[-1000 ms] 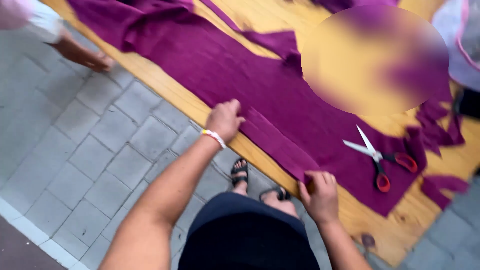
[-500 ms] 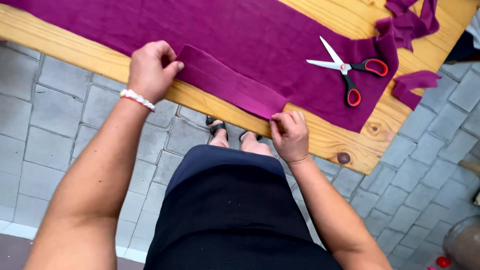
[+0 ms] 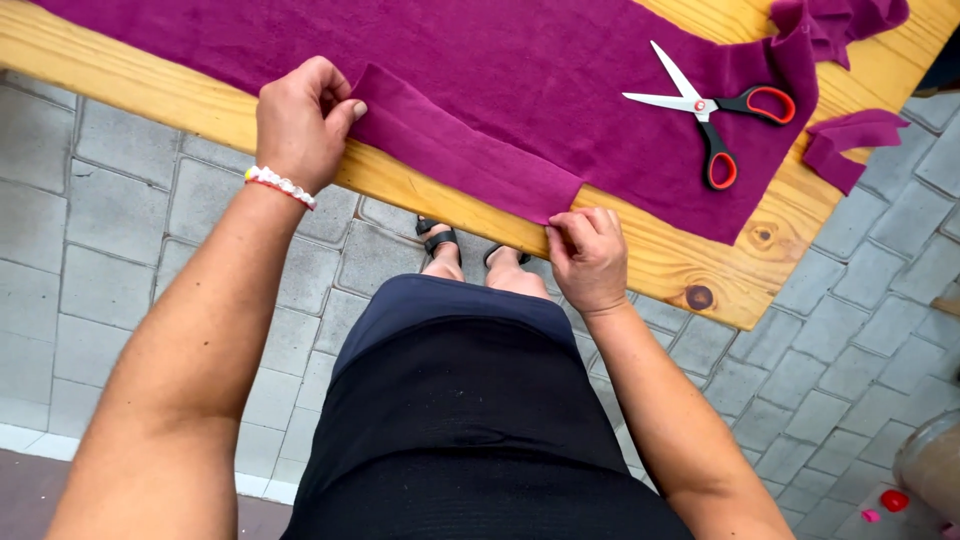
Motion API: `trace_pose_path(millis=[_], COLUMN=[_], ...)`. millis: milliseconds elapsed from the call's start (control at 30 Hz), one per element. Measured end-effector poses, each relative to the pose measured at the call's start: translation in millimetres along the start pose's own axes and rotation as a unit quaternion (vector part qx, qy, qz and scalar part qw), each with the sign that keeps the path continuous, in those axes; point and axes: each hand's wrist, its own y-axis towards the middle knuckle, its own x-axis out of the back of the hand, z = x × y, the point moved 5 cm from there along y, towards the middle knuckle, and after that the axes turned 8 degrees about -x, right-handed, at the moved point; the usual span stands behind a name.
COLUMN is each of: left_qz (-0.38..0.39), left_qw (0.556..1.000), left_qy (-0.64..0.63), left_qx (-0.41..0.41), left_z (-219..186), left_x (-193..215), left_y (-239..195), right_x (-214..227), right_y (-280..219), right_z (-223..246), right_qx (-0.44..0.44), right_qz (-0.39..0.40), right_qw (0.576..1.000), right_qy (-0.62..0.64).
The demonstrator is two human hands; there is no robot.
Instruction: Cutting strips of purple fabric with scissors and folding the edges on a wooden table.
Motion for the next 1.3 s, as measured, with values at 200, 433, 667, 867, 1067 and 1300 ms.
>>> trace_pose_path(millis=[200, 433, 667, 867, 1067, 1300], left_qz=[-0.064, 0.001, 0.021, 0.017, -0.031, -0.039], left_qw=[0.993, 0.997, 0.992, 0.994, 0.995, 0.992], left_qy=[-0.087, 0.065, 0.125, 0.109, -0.027, -0.11], left_qx=[-0.039, -0.045, -0.012, -0.006, -0.089, -0.049], left_z=[-20, 2, -6, -2, -28, -42], left_x=[10, -9, -6, -20, -2, 11], left_y=[-2, -12, 12, 22, 5, -2], right_x=[-2, -3, 1, -9, -20, -15], right_y=[-2, -2, 11, 43, 50, 51], right_z=[-1, -1, 14, -5, -28, -25], right_qx=[-0.001, -0.004, 0.002, -0.066, -0.141, -0.145], right_qz=[-0.004, -0.006, 0.005, 0.0, 0.004, -0.026], right_qw=[1.0, 1.0, 1.0, 0.998, 0.99, 0.989], right_qy=[-0.003, -0.001, -0.014, -0.025, -0.01, 0.026])
